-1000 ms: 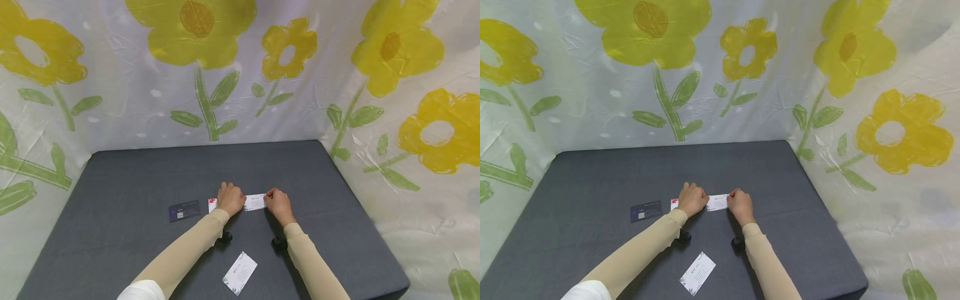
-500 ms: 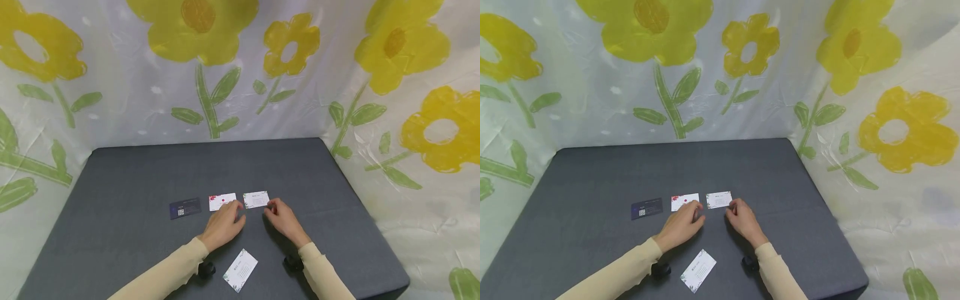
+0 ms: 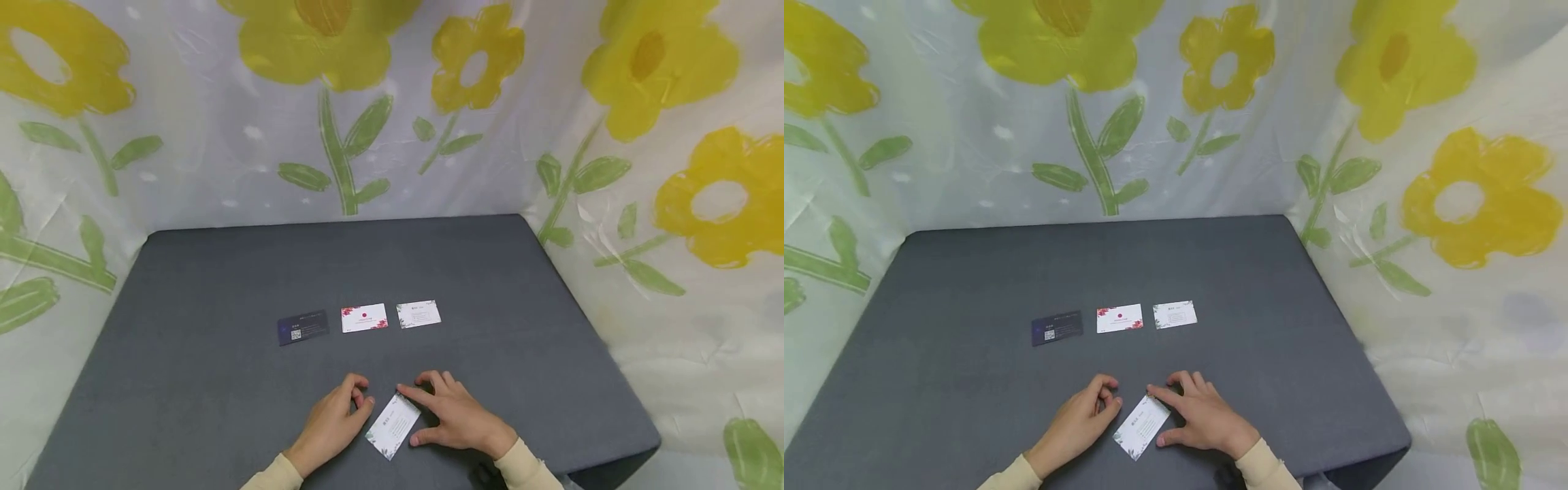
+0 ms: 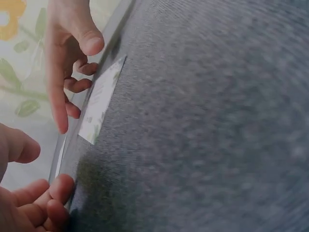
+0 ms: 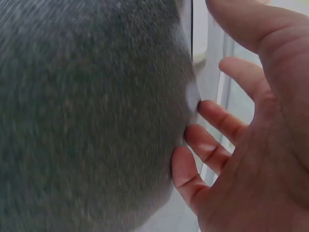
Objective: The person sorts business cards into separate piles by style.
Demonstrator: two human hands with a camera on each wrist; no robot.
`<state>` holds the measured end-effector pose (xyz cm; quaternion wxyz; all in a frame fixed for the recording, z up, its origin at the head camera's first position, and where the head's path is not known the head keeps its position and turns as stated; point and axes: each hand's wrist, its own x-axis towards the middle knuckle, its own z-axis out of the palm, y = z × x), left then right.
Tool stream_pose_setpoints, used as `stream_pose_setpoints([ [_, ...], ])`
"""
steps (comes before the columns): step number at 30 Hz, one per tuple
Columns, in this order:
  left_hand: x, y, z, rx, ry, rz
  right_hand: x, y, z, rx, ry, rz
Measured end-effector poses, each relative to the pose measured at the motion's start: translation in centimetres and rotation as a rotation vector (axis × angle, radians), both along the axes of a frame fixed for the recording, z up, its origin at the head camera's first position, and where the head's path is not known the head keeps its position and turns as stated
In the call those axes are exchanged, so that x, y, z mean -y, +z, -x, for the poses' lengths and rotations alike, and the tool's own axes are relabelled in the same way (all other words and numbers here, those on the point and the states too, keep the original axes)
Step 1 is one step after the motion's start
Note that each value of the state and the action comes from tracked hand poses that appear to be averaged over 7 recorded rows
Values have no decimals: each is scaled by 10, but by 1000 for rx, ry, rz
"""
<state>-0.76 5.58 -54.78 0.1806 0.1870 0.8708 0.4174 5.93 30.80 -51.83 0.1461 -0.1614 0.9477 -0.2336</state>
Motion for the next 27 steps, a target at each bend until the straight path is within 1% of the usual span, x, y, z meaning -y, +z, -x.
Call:
stream_pose_setpoints([
  [2, 1, -2, -3, 14, 16, 6, 5, -3, -1, -30, 22, -50],
  [5, 2, -4, -5, 20, 43, -2, 12, -4, -3, -67, 28, -101],
  [9, 1, -5, -4, 22, 59, -12, 16, -2, 1, -67, 13, -109],
  [13, -2, -5, 1, 24, 57, -13, 17, 3, 9, -66, 3, -108],
  [16, -4, -3, 5, 17, 48, -9, 16, 6, 13, -53, -7, -106],
  [18, -4, -2, 5, -1, 31, -8, 16, 7, 14, -38, -15, -105],
  [23, -1, 0, 1, -38, -22, 15, 20, 8, 13, -12, -29, -114],
  [27, 0, 0, -3, -42, -42, 35, 22, 7, 12, 17, -49, -98],
])
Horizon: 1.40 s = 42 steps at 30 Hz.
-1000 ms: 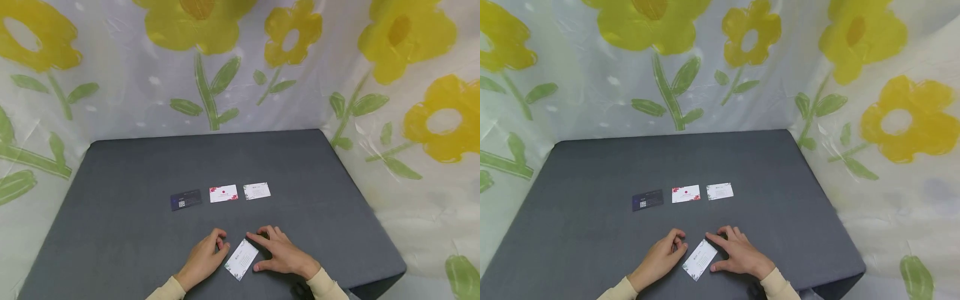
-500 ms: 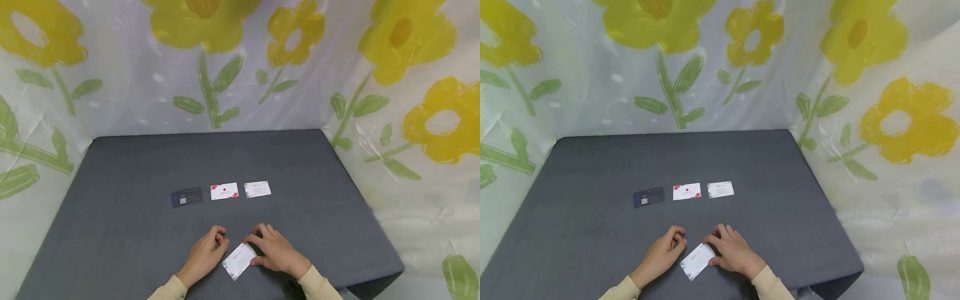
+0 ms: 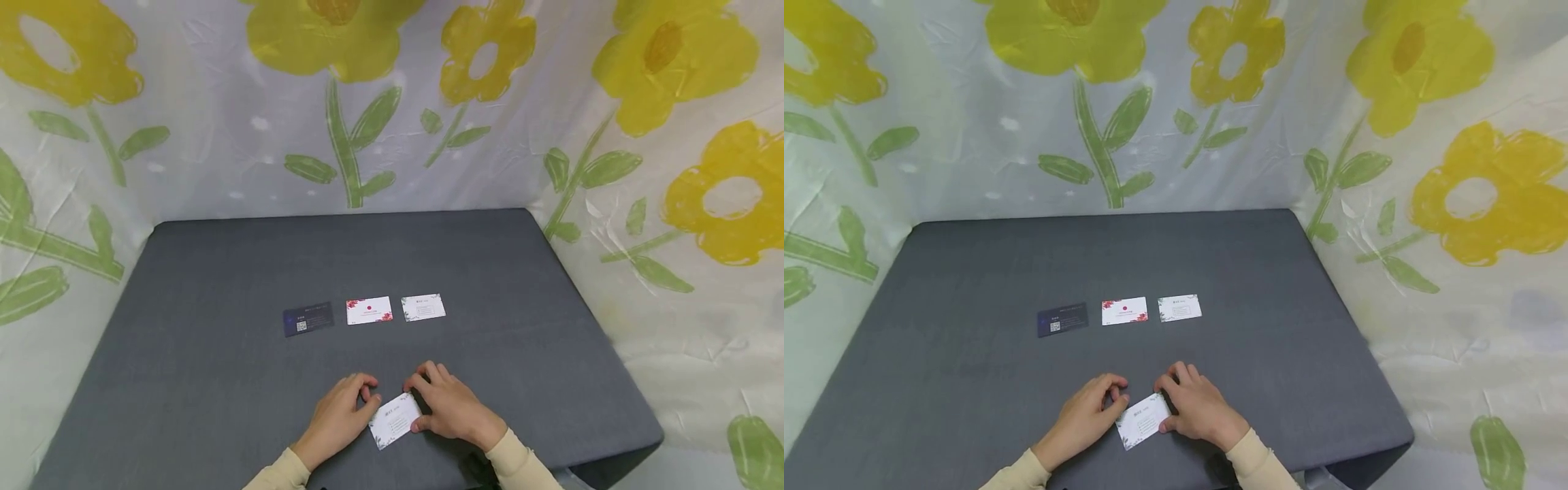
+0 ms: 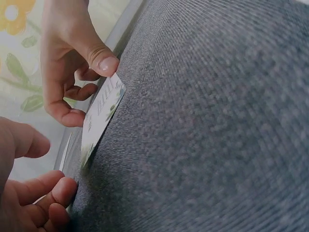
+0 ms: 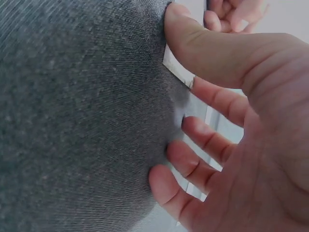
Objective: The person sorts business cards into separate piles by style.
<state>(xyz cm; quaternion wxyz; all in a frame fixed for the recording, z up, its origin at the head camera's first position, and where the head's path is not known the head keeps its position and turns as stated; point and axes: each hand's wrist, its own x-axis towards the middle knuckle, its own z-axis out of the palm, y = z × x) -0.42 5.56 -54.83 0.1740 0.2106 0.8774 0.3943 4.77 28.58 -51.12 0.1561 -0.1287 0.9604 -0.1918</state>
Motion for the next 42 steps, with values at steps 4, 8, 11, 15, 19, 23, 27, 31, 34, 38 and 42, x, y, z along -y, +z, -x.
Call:
stream_pose_setpoints([
  [4, 0, -1, -2, -28, -44, 32, -2, -3, -2, 10, -25, 45],
  [8, -3, -2, -1, -83, -78, 57, -6, -8, -3, -30, -47, 80],
  [11, -5, -2, 1, -136, -83, 60, -8, -12, -3, -57, -69, 99],
  [15, -6, -1, 2, -158, -84, 55, -10, -14, -3, -58, -100, 146],
  [19, -4, 2, 1, -98, -89, 29, -12, -17, -5, -52, -135, 225],
  [23, -1, 4, 0, -41, -91, 23, -11, -20, -6, -42, -183, 277],
  [27, -3, 4, 1, -21, -75, 26, -11, -22, -3, -38, -241, 309],
  [31, -5, 4, 5, 20, -57, 2, -14, -23, 1, -28, -322, 389],
  [34, -5, 4, 10, 81, -55, -51, -19, -23, 5, -2, -422, 469],
  [38, -8, 7, 21, 138, -46, -108, -23, -22, 14, 21, -532, 527],
  [42, -16, 14, 40, 153, -13, -132, -27, -20, 28, 54, -610, 598],
])
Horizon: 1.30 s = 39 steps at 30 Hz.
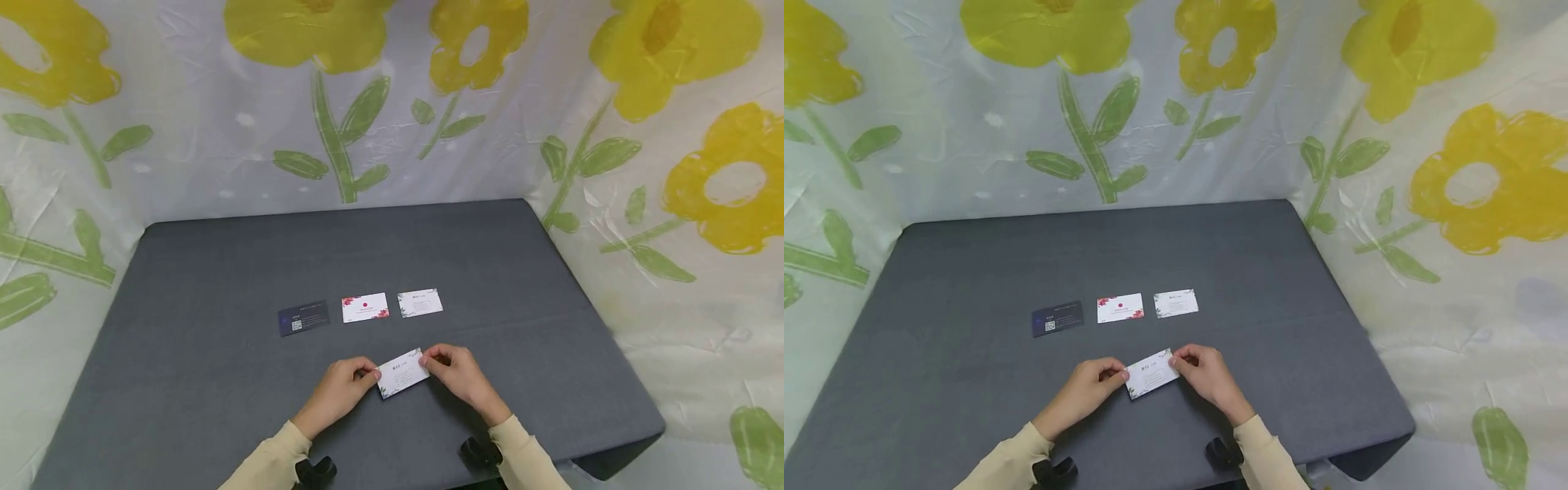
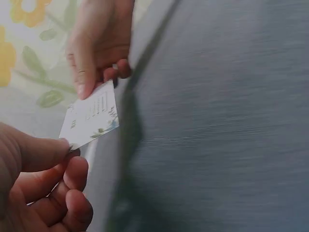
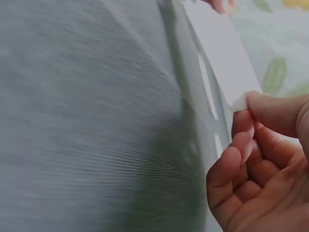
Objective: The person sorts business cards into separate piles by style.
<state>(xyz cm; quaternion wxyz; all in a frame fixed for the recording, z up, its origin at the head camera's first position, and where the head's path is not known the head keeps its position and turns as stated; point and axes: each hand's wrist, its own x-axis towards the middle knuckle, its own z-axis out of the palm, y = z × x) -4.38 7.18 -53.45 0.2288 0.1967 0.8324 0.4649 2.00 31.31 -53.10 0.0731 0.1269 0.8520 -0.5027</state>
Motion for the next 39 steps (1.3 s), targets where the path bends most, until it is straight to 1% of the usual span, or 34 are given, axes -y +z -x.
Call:
stream_pose_setpoints([
  [3, -11, 9, 22, 16, 2, -7, -9, 2, 14, 39, -93, 84],
  [5, -20, 14, 38, 4, -18, 2, -17, 4, 28, 42, -145, 109],
  [7, -30, 18, 54, -21, -46, 20, -23, 6, 43, 36, -181, 94],
  [10, -42, 22, 72, -69, -60, 63, -29, 12, 61, 26, -204, 59],
  [12, -50, 25, 81, -107, -49, 113, -32, 16, 72, 26, -220, 41],
  [14, -56, 26, 87, -156, -37, 183, -33, 18, 80, 32, -236, 25],
  [18, -69, 20, 94, -286, -53, 307, -38, 12, 89, 61, -268, -16],
  [20, -75, 15, 96, -338, -68, 334, -40, 8, 92, 69, -292, -25],
  [21, -78, 12, 97, -350, -71, 338, -41, 5, 93, 67, -307, -31],
  [24, -85, 6, 102, -378, -66, 352, -43, -4, 96, 40, -338, -61],
  [27, -91, 1, 105, -386, -60, 383, -43, -13, 98, 28, -333, -144],
  [30, -96, -3, 107, -401, -62, 412, -42, -20, 100, 23, -329, -225],
  [35, -102, -7, 104, -446, -72, 445, -41, -23, 102, -18, -332, -289],
  [39, -107, -12, 100, -465, -93, 482, -42, -23, 103, -17, -334, -336],
])
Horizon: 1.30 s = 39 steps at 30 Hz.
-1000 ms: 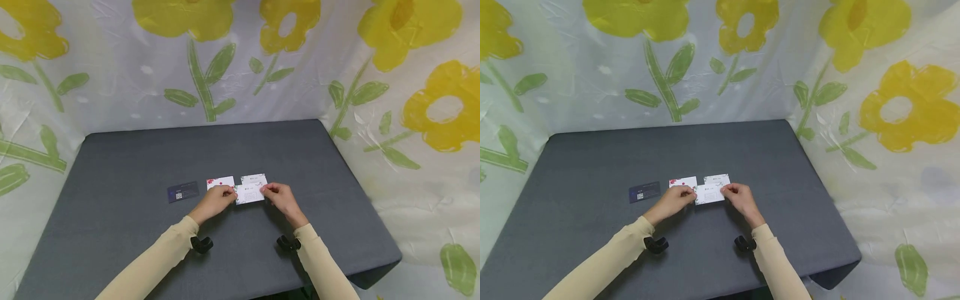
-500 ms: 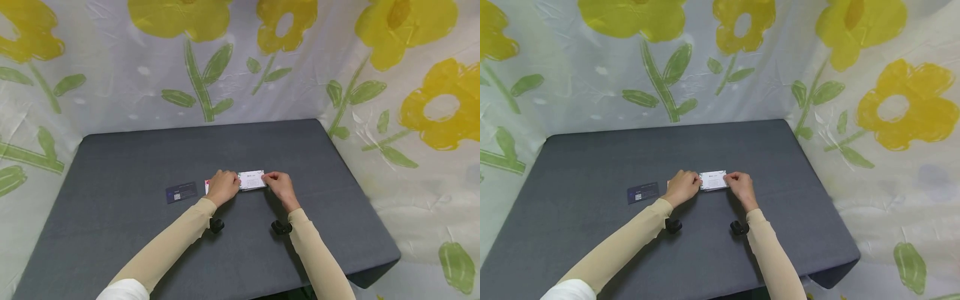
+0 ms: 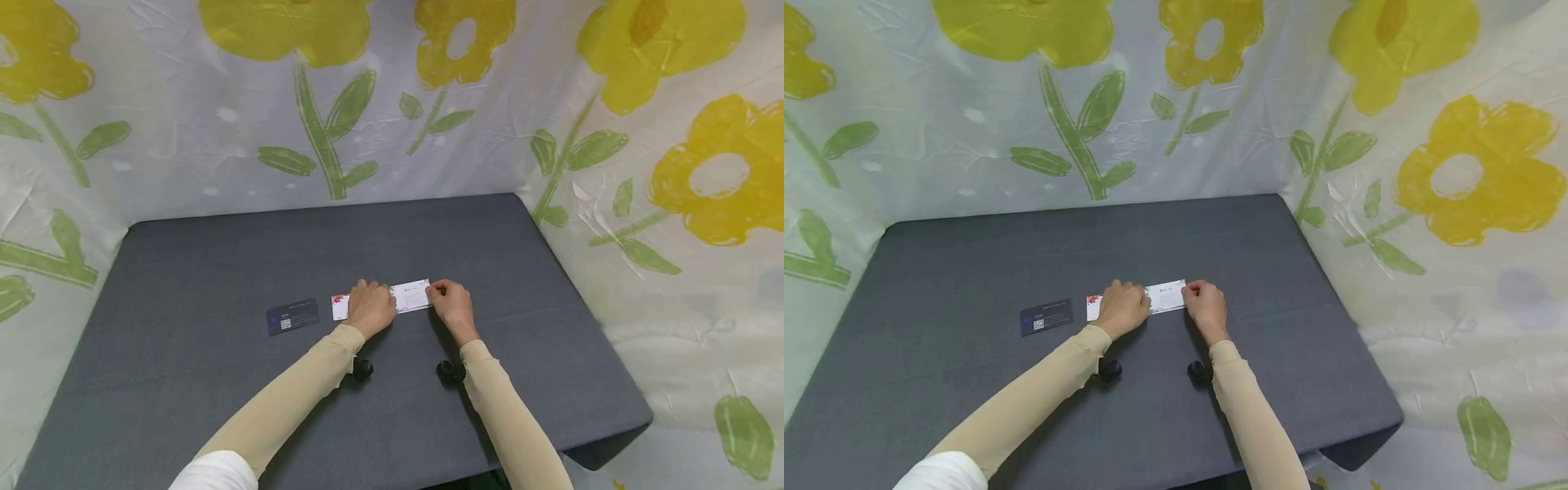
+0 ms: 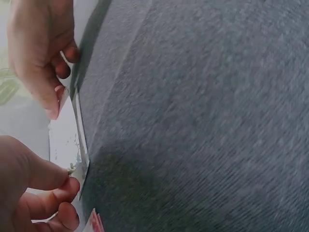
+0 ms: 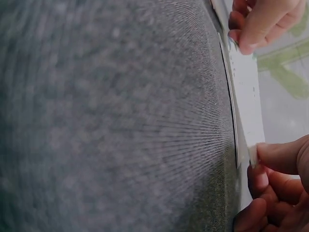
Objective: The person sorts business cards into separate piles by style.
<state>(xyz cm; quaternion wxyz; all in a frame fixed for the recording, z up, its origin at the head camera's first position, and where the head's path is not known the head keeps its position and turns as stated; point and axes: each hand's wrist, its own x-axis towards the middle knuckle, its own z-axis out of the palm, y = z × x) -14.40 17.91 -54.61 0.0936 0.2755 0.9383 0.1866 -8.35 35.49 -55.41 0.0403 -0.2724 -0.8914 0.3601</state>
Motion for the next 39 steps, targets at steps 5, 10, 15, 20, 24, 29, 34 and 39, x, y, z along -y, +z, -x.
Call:
stream_pose_setpoints([
  [5, -1, -2, -2, -34, -4, 26, 2, 0, -1, 8, 0, -31],
  [10, -1, -3, -2, -57, 3, 58, 5, 1, -1, 33, 14, -56],
  [15, -2, -5, -5, -85, -4, 129, 9, 1, 0, 57, 17, -81],
  [20, -4, -4, -8, -116, -10, 180, 10, -2, 3, 74, 17, -120],
  [24, -6, -8, -10, -159, 9, 158, 12, -3, 3, 70, 23, -133],
  [29, -8, -14, -13, -232, -14, 125, 14, -4, 3, 69, 35, -144],
  [34, -9, -19, -10, -277, -30, 160, 17, -6, 9, 78, 61, -156],
  [39, -5, -22, -14, -317, -20, 96, 15, -9, 10, 81, 68, -144],
])
